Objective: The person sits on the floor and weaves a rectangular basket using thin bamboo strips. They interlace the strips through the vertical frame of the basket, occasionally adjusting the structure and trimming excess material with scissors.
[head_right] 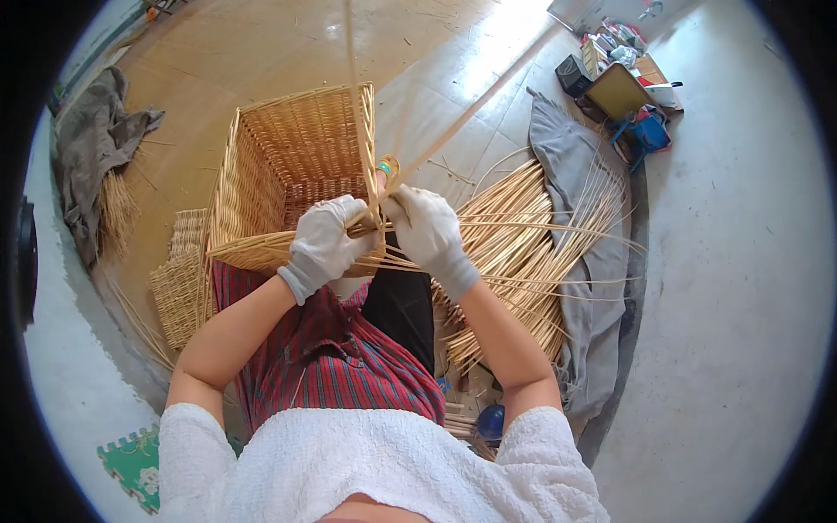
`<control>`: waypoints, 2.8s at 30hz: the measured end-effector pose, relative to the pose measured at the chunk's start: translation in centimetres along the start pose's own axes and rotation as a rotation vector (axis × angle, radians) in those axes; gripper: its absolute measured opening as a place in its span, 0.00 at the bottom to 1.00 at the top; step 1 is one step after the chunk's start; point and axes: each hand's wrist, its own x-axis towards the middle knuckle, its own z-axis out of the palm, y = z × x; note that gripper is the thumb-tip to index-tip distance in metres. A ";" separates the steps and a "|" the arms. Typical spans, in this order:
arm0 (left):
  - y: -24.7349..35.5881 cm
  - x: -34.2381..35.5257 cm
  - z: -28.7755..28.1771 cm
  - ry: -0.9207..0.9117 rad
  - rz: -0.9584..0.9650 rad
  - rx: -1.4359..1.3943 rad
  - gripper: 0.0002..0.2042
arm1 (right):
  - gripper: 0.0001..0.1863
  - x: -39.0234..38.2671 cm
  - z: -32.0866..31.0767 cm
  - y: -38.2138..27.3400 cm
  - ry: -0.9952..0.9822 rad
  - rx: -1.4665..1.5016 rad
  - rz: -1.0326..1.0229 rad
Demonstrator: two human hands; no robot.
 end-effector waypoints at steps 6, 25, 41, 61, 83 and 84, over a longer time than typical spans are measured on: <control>-0.6 -0.1 -0.3 0.003 0.076 -0.030 0.14 | 0.13 1.6 1.6 1.0 -0.126 0.032 0.153; -5.6 13.5 -5.8 -0.194 0.802 0.774 0.07 | 0.10 -0.3 4.0 1.8 0.102 0.308 0.316; -2.7 10.4 -2.2 0.049 0.370 0.114 0.08 | 0.15 1.1 2.3 1.5 0.067 0.558 0.414; -4.4 5.4 -3.0 0.081 0.406 0.108 0.25 | 0.22 3.4 4.6 1.5 0.076 0.264 0.440; -11.0 5.6 2.9 -0.279 -0.339 -0.826 0.30 | 0.09 -4.3 5.7 4.2 0.637 0.225 -0.153; -9.1 5.9 3.3 -0.286 -0.376 -0.822 0.31 | 0.09 -6.8 6.4 4.6 0.690 0.237 -0.209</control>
